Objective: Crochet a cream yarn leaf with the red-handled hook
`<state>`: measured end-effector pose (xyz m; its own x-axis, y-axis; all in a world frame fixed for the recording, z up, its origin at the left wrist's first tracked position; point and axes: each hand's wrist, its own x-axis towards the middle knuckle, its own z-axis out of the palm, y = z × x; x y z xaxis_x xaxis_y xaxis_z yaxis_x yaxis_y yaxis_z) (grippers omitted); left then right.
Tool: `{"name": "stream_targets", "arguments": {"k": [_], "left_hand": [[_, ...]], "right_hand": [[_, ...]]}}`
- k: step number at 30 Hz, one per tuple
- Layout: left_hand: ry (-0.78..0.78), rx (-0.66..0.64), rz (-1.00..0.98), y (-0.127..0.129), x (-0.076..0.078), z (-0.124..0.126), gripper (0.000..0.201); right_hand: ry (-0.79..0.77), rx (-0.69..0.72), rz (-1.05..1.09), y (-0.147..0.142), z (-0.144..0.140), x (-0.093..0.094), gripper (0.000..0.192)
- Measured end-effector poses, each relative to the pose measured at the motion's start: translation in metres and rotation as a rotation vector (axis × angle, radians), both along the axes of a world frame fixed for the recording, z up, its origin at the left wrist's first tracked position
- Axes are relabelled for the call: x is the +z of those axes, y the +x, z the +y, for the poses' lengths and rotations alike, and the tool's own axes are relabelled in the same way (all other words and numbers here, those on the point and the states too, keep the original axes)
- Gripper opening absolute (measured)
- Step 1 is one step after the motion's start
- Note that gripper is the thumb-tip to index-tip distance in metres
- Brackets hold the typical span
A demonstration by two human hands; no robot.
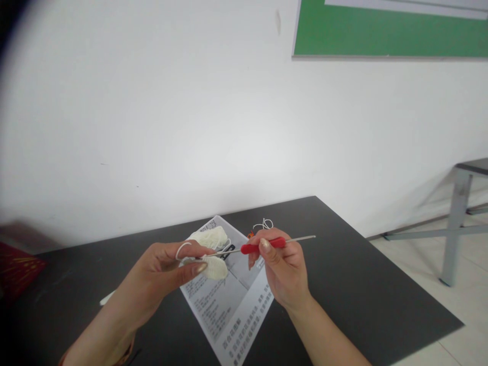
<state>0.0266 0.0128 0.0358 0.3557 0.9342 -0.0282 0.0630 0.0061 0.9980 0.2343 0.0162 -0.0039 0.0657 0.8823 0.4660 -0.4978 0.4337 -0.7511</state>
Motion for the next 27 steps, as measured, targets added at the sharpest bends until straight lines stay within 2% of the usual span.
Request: {"name": "stream_targets", "arguments": {"k": [4,7,18,27], "left_hand": [[-0.171,0.004,-0.177,0.0000,-0.0039,0.0006,0.023],[-0.132,0.034,-0.202,0.0008,-0.0058,0.0017,0.031],[-0.102,-0.001,-0.239,0.0006,-0.0093,0.0040,0.041],[-0.085,-0.014,-0.258,0.0013,-0.0043,0.0033,0.050]], "right_hand": [[-0.057,0.005,0.039,-0.0005,0.0011,-0.0003,0.013],[-0.099,0.014,0.059,-0.0009,0.0015,-0.0009,0.012],[-0.153,0.016,0.073,-0.0032,0.0009,-0.0017,0.013],[-0.198,0.025,0.103,-0.0056,-0.0002,-0.0006,0.012]]}}
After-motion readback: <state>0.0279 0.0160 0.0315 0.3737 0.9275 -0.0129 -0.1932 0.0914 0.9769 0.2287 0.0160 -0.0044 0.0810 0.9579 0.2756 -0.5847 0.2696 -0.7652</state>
